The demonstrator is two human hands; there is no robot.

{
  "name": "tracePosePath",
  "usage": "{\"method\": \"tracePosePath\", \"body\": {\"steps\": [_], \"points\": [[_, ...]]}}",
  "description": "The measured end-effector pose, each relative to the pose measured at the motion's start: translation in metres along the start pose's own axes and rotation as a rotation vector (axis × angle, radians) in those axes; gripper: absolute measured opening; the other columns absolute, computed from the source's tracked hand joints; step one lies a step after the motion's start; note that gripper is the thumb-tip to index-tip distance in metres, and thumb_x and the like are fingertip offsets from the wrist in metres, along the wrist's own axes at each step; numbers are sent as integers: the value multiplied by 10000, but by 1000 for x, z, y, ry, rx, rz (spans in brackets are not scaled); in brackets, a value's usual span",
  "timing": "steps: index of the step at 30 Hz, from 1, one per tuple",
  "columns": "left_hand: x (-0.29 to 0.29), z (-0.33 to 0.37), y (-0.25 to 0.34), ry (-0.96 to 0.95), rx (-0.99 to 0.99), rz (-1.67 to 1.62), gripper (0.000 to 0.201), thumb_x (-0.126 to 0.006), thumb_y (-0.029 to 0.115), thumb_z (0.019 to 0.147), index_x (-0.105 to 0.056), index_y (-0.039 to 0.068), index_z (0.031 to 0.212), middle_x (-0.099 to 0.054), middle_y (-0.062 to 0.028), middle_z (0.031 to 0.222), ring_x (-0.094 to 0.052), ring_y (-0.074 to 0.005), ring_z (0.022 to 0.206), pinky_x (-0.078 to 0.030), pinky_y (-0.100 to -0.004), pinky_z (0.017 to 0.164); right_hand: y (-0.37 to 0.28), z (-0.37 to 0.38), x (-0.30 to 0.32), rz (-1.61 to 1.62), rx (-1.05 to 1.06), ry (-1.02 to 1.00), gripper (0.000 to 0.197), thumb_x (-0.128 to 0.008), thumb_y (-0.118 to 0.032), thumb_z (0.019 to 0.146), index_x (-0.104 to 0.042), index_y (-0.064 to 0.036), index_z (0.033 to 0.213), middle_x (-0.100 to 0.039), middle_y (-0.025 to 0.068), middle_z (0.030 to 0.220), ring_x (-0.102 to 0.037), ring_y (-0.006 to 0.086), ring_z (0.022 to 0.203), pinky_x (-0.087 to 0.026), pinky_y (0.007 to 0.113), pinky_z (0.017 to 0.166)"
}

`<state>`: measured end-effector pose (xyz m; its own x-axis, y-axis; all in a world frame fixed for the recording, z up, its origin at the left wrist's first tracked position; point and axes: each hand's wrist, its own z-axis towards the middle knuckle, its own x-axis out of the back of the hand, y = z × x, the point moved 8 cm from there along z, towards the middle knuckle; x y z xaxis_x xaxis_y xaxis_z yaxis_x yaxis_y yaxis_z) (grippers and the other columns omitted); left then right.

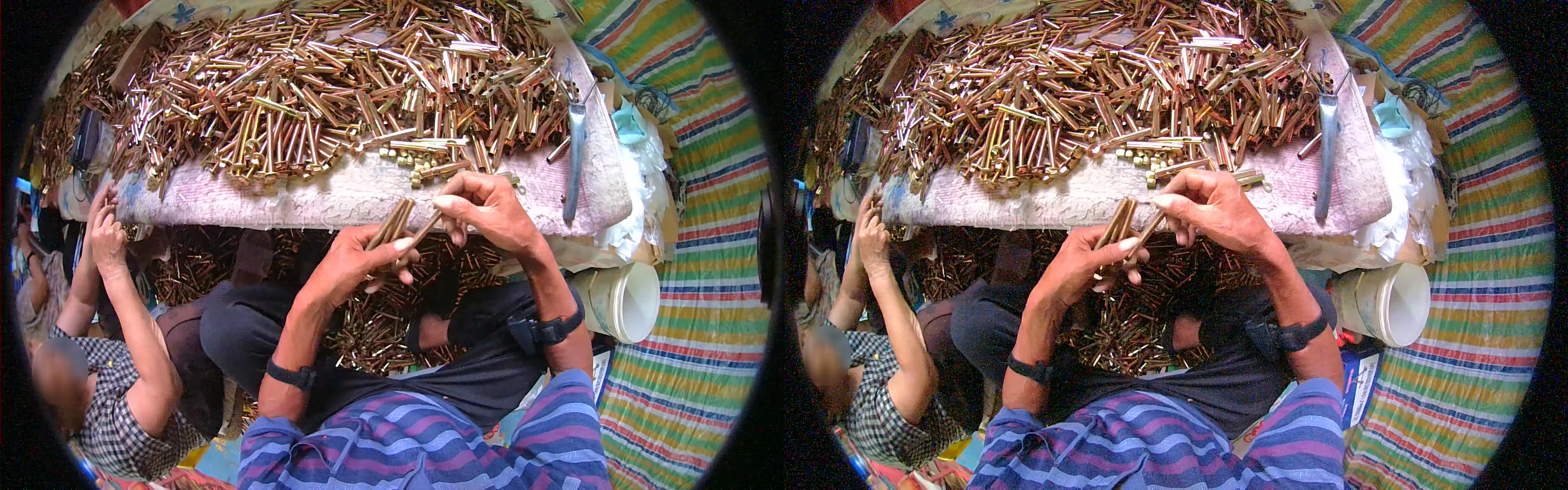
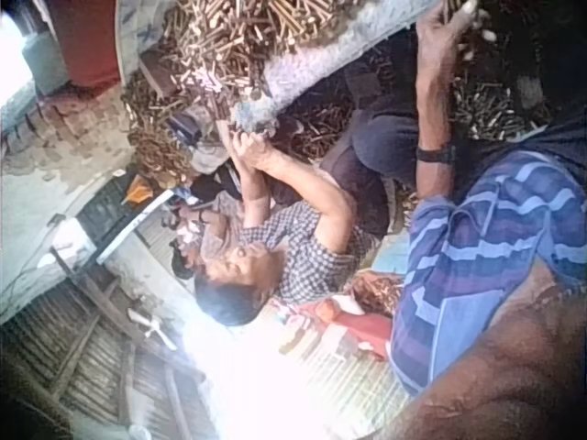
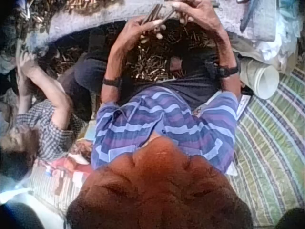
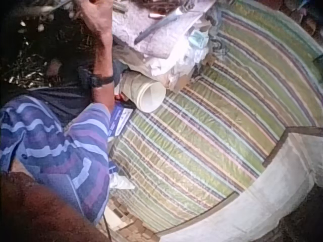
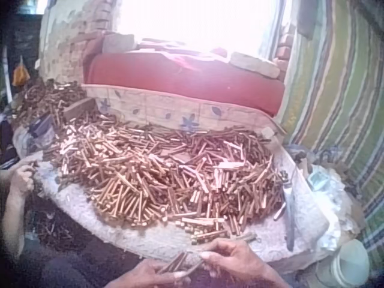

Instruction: Sorting metal bolts and assembling washers onto them at a workstation.

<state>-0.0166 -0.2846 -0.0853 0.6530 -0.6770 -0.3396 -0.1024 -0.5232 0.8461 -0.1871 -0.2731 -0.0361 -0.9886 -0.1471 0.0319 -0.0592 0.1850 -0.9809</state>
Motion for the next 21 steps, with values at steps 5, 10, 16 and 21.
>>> {"method": "tracePosePath", "body": {"steps": [5, 10, 16, 21], "points": [[7, 4, -4, 31, 6, -34, 299, -654, 243, 952, -635, -3, 1121, -723, -104, 913, -664, -105, 626, -364, -183, 373, -2, 0, 5, -53, 44, 55, 165, -616, -154, 987, -616, 10, 962, -637, 33, 729, -617, 95, 590, -494, 235, 530], [13, 3, -7, 141, 30, -25, 281, -732, 172, 878, -643, 13, 1092, -678, -52, 821, -520, -52, 520, -314, -173, 364, -11, -3, 7, -96, 55, 30, 185, -608, -143, 981, -629, 23, 1060, -659, 44, 766, -641, 100, 630, -512, 242, 573], [22, 8, -8, 221, -13, -38, 270, -727, 165, 884, -648, -1, 1081, -674, -50, 808, -518, -51, 519, -305, -178, 365, -7, -23, 76, -590, 109, 246, 223, -638, -120, 915, -690, -15, 1105, -706, 85, 890, -667, 133, 758, -537, 285, 680], [19, 10, -8, 221, -11, -23, 267, -726, 165, 886, -646, -1, 1080, -671, -46, 795, -515, -51, 515, -302, -183, 362, 2, -36, 85, -1213, 149, 399, 295, -684, -105, 783, -697, -74, 1076, -684, 174, 918, -675, 325, 846, -535, 400, 764]]}}
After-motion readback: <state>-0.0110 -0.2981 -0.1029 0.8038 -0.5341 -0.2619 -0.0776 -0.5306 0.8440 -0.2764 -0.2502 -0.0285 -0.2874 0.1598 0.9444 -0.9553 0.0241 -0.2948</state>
